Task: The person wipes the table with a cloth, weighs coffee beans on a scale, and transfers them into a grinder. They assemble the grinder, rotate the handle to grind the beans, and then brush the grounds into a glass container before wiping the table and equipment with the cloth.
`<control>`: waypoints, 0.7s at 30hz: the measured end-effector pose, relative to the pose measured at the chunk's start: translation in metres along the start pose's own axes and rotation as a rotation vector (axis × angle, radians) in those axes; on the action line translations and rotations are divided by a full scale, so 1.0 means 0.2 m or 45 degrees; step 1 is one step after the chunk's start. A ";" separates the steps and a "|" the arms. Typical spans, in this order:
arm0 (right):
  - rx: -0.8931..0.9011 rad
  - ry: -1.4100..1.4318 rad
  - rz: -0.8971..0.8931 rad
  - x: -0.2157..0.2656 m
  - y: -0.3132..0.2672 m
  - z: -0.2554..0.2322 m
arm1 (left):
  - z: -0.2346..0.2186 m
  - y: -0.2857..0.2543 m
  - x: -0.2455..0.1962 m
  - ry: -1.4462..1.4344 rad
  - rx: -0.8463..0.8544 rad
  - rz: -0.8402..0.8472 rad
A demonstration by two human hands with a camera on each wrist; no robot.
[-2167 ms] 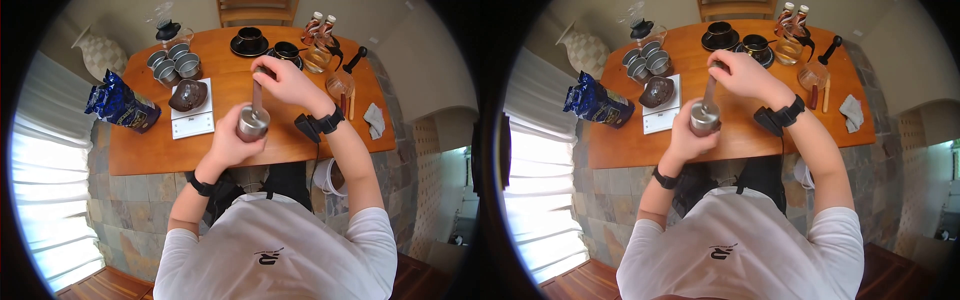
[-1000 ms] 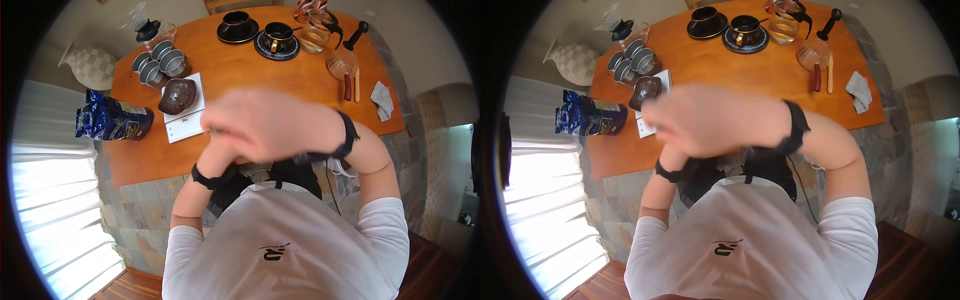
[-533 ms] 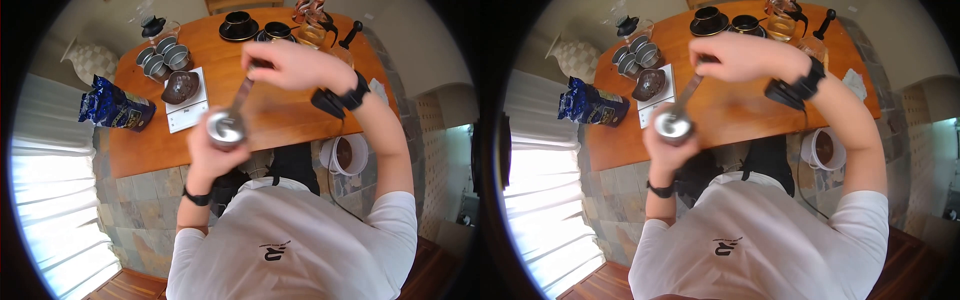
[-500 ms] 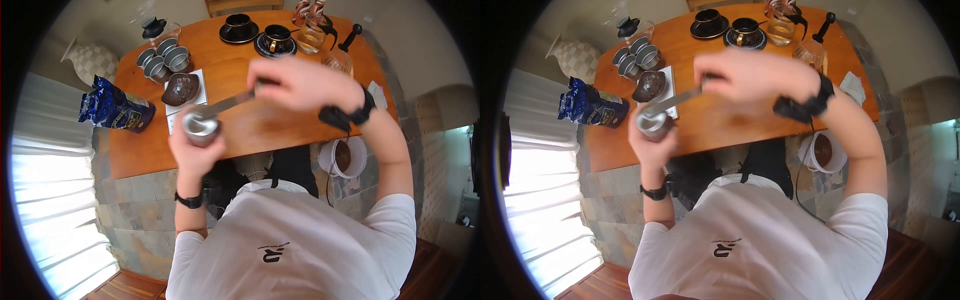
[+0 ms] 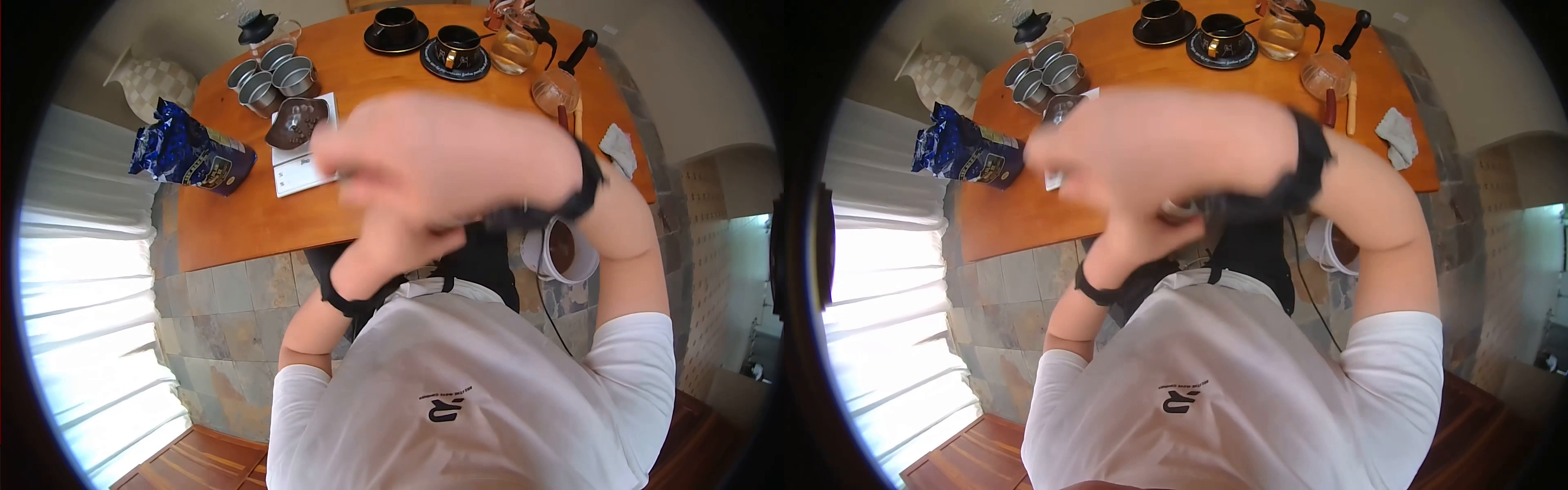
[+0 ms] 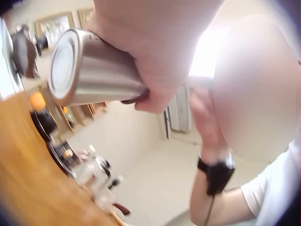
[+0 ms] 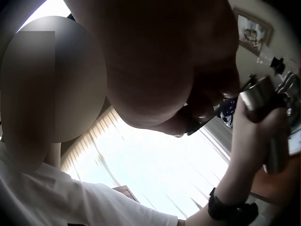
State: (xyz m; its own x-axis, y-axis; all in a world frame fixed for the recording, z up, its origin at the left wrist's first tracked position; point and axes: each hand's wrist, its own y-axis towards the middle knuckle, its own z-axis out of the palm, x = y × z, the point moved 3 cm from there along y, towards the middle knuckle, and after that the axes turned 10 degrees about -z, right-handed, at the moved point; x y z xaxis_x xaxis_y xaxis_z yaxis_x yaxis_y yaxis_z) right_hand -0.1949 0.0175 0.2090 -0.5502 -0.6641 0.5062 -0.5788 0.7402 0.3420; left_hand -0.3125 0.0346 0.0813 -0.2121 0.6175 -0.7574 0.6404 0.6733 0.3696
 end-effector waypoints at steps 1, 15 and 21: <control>0.037 0.028 0.377 -0.13 0.02 -0.06 | -0.04 0.02 -0.10 -0.100 0.287 0.085; -0.513 -0.049 0.557 -0.43 -0.44 0.06 | -0.01 0.39 0.32 -0.387 -0.132 -0.256; -0.857 -0.064 0.654 -0.44 -0.41 0.14 | 0.13 0.60 0.39 -0.350 -0.179 -0.205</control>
State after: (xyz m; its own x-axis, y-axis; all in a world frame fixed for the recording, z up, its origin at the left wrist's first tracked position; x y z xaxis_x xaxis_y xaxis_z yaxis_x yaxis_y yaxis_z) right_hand -0.1153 0.0134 0.1148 -0.6823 -0.2202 0.6971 0.2233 0.8452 0.4855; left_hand -0.2324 0.1527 0.0534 -0.0831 0.3787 -0.9218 0.5027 0.8146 0.2894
